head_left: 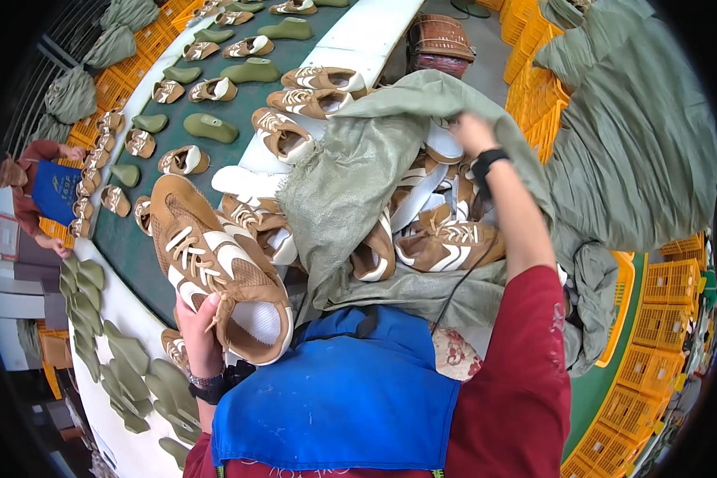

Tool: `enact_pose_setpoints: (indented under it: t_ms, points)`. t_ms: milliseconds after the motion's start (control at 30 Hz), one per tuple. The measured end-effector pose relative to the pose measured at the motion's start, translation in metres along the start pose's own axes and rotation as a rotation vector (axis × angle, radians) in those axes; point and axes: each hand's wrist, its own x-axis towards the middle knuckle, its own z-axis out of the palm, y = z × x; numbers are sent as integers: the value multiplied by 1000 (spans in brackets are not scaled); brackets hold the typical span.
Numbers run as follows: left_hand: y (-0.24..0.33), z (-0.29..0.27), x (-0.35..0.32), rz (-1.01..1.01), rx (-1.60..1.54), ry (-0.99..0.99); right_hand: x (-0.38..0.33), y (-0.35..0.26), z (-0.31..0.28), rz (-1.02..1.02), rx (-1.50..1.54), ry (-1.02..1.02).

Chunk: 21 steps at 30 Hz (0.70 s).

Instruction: Organizing finished shoes and shoe lasts on a conveyor belt in a factory.

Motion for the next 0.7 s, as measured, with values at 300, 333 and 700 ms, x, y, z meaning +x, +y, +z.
enact_pose_setpoints:
  t_ms: [300,333,700]
  points:
    - [-7,4,1,65,-27,-15,43,9,-59,17,57,-179]
    - [-8,4,-2,61,-18,-2,37,8,-35,104,68,-377]
    - [-4,16,5,-23,-5,-95,32,148,46,-123,189,-492]
